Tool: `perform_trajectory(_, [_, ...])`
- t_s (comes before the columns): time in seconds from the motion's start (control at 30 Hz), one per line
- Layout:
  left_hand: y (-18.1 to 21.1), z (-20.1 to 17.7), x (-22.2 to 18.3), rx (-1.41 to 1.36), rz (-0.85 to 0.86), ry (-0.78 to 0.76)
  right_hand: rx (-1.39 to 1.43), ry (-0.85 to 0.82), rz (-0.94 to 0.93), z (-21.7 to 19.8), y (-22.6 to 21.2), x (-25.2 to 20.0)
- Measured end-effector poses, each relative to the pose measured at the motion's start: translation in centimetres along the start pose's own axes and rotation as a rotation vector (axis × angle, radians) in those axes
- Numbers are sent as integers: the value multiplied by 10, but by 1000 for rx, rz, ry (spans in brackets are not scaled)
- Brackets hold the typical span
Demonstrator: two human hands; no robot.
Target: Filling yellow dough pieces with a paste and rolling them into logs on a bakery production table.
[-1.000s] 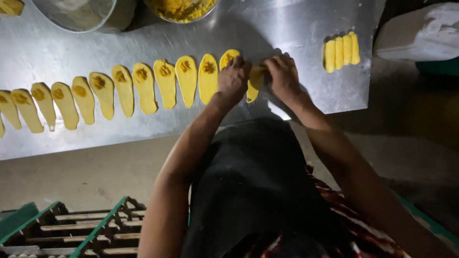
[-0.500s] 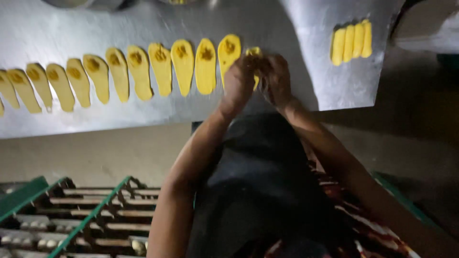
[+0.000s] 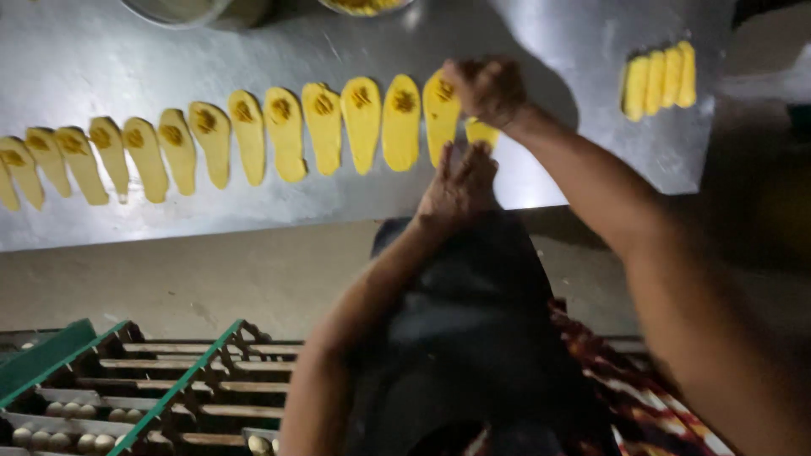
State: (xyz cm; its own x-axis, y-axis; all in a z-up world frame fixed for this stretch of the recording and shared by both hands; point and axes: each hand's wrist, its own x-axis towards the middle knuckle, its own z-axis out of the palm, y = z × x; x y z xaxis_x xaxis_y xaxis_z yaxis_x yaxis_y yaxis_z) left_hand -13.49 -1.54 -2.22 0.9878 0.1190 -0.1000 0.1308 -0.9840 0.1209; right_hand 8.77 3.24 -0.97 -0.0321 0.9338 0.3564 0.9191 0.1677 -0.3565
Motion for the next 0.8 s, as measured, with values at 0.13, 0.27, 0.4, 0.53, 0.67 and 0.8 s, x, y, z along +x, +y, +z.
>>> perform_trajectory(0.13, [2,-4,-20,-8,-45,75,-17,103,55,6,30,17])
perform_trajectory(0.27, [-15,4,-53,-143,-85,-57,-324,194,-10,-9,12,27])
perform_trajectory(0.4, [-50,-62,-109,-493,-319,192,-265,80,80,14,39,11])
perform_trajectory(0.53, [-64,-75,-155,-696,-569,329,-328,266,9,20,24,8])
perform_trajectory(0.67, [-55,-64,-182,-836,-659,420,-386,239,75,13,3,17])
perform_trajectory(0.8, [-68,-71,-182,-873,-692,536,-490,125,210,19,15,13])
